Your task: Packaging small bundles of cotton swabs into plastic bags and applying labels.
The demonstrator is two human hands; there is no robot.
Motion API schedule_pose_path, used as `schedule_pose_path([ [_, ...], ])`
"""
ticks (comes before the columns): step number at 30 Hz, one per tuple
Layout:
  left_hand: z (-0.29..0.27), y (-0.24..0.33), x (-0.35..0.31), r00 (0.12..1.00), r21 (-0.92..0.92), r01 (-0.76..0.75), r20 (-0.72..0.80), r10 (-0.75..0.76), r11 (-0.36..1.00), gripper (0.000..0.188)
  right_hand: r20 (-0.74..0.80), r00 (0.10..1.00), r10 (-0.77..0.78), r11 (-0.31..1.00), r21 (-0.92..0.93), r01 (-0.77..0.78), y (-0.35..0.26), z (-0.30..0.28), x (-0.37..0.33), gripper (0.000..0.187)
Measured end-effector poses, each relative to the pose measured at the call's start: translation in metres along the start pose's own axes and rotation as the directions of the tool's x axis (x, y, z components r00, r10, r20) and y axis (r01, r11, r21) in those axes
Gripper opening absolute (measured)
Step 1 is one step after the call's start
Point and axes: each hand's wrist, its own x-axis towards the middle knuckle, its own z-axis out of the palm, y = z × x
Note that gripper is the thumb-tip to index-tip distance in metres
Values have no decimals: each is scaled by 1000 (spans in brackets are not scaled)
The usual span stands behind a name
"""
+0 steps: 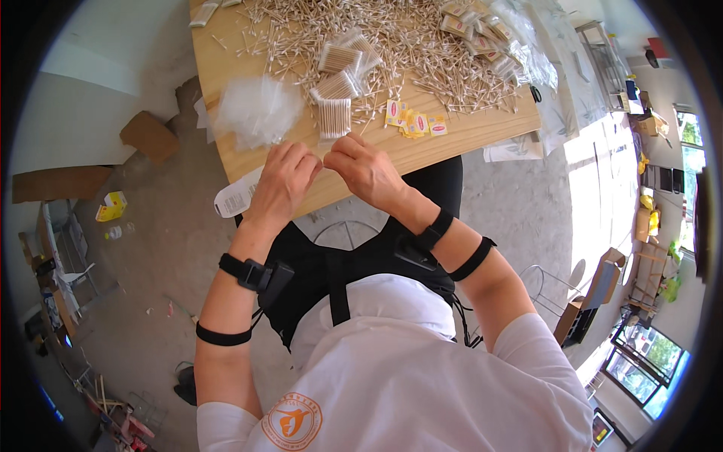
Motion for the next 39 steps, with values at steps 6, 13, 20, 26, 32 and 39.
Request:
schedule_pose_path([
  [6,10,-8,1,999,-22,48,-24,-48,999,15,50,999,-9,999,-36,11,2,5,3,16],
  [13,11,-20,6,988,-71,132,92,-125,989,15,-23,999,29,999,-18,-29,5,9,2,14],
  [20,-20,42,2,818,-654,389,-78,-569,649,47,-62,669,741,503,712,-491,-37,-34,0,8],
  [26,-55,105,10,734,-891,280,-42,-677,359,32,220,722,656,-95,973,-210,-88,-56,3,16],
  [32,-131,157,28,840,-501,236,-325,-434,833,25,55,906,419,-114,994,-8,-114,-82,13,21],
  [39,-142,174,20,849,-271,-74,-523,-82,960,30,187,914,359,-322,944,-67,-145,-79,7,18],
])
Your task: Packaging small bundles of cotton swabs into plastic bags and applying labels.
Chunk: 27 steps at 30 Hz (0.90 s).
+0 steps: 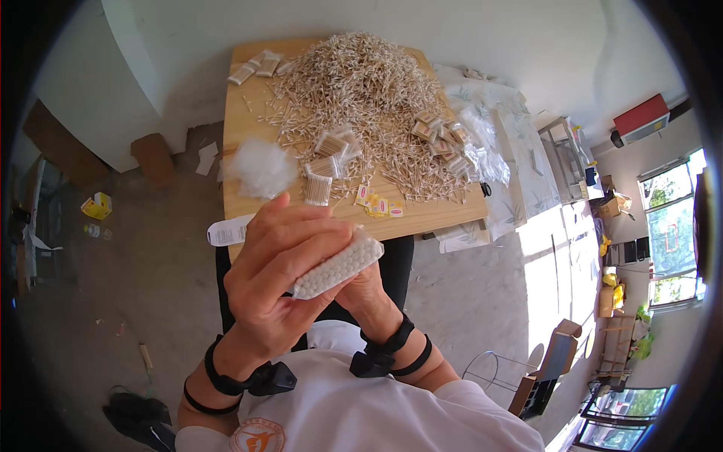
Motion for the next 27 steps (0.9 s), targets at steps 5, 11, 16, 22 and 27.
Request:
schedule_pose_path([
  [5,-7,16,-7,999,-18,-30,34,31,999,29,-32,999,1,1000,15,-1,5,13,-15,19],
  [11,3,24,-16,998,-39,61,-25,-62,997,31,-65,992,-110,994,-24,108,1,20,-24,17],
  [16,13,-3,-38,780,-584,507,-2,-625,634,27,-114,962,-250,884,-433,178,-30,3,-21,15],
  [22,27,-27,-44,593,-736,611,182,-784,291,28,-208,952,-225,848,-523,86,-46,9,-23,19],
  [27,34,-46,-45,544,-682,671,185,-819,292,30,-276,920,-276,708,-706,1,-37,-10,-9,13],
])
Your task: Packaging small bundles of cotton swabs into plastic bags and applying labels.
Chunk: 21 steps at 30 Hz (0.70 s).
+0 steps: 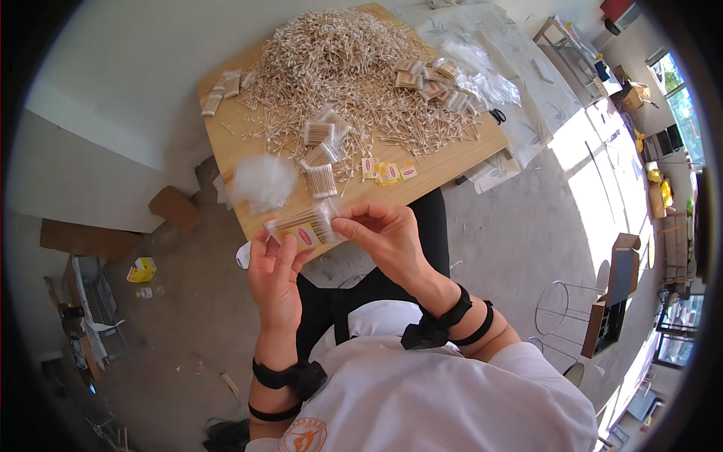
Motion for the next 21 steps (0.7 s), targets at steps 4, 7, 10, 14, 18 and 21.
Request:
schedule_pose_path([
  [4,4,8,19,802,710,-539,268,534,453,27,135,968,-212,857,-451,250,-11,-16,12,10],
  [7,16,9,33,917,687,-378,369,149,620,10,263,930,-256,759,-541,362,-15,-28,21,11],
  [10,6,4,40,881,717,-467,432,195,518,8,305,903,-303,700,-572,428,-5,-32,26,11],
  [14,1,-16,51,832,652,-522,530,162,549,6,311,923,-225,736,-566,370,13,-55,28,11],
  [18,-3,-55,69,894,574,-345,442,73,743,18,177,920,-350,749,-538,388,45,-97,61,11],
  [21,-10,-72,70,946,458,-226,314,82,860,28,-246,968,-45,951,-306,-34,52,-158,110,14],
])
